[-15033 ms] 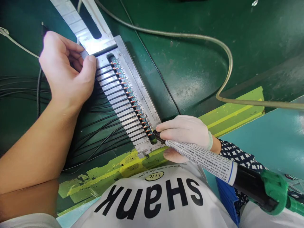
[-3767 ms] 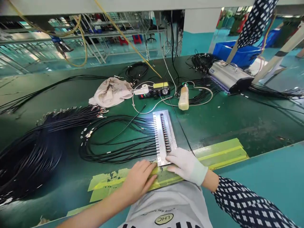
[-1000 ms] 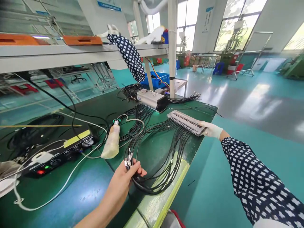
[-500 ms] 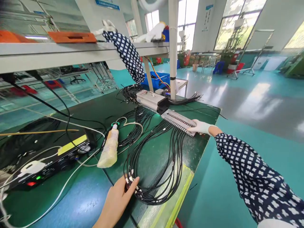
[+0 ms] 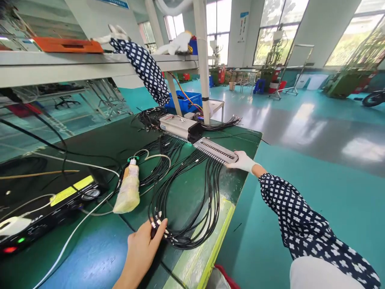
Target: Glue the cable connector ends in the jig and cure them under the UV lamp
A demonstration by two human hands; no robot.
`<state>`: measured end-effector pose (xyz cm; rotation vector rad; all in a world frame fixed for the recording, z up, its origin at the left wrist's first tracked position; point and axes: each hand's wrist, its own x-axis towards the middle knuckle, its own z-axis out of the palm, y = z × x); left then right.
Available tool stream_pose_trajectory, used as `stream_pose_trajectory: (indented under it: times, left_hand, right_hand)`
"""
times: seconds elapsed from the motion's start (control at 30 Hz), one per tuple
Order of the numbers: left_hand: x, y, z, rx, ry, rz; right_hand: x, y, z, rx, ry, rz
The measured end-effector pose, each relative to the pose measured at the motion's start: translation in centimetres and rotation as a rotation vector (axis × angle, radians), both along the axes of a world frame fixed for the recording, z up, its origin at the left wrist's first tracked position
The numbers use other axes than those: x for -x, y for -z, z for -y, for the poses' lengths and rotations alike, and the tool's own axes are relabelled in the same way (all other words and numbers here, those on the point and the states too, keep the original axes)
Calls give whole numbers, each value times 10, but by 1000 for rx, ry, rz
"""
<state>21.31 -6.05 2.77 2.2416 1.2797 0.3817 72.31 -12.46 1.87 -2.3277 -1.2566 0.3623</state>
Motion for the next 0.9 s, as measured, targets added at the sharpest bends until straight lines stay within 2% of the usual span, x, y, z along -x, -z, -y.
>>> stream_pose_trajectory:
  times: [0.1, 0.23, 0.4, 0.63, 0.73, 0.9]
  left_hand:
    - [2, 4, 0, -93, -5, -27]
    - [4, 10, -3, -125, -10, 2]
    - [2, 11, -11, -147, -46, 9]
    - [-6, 10, -28, -153, -91, -53]
    - [-10, 9, -26, -140, -110, -78]
    - [-12, 2, -9, -68, -64, -91]
  right_hand:
    - [4, 4, 2, -29, -53, -21]
    - [11, 1, -8, -99, -93, -30]
    - [14, -5, -35, -138, -127, -34]
    - [9, -4, -77, -131, -102, -36]
    - [6, -5, -76, -117, -91, -41]
    - [-8, -9, -46, -66, -83, -16]
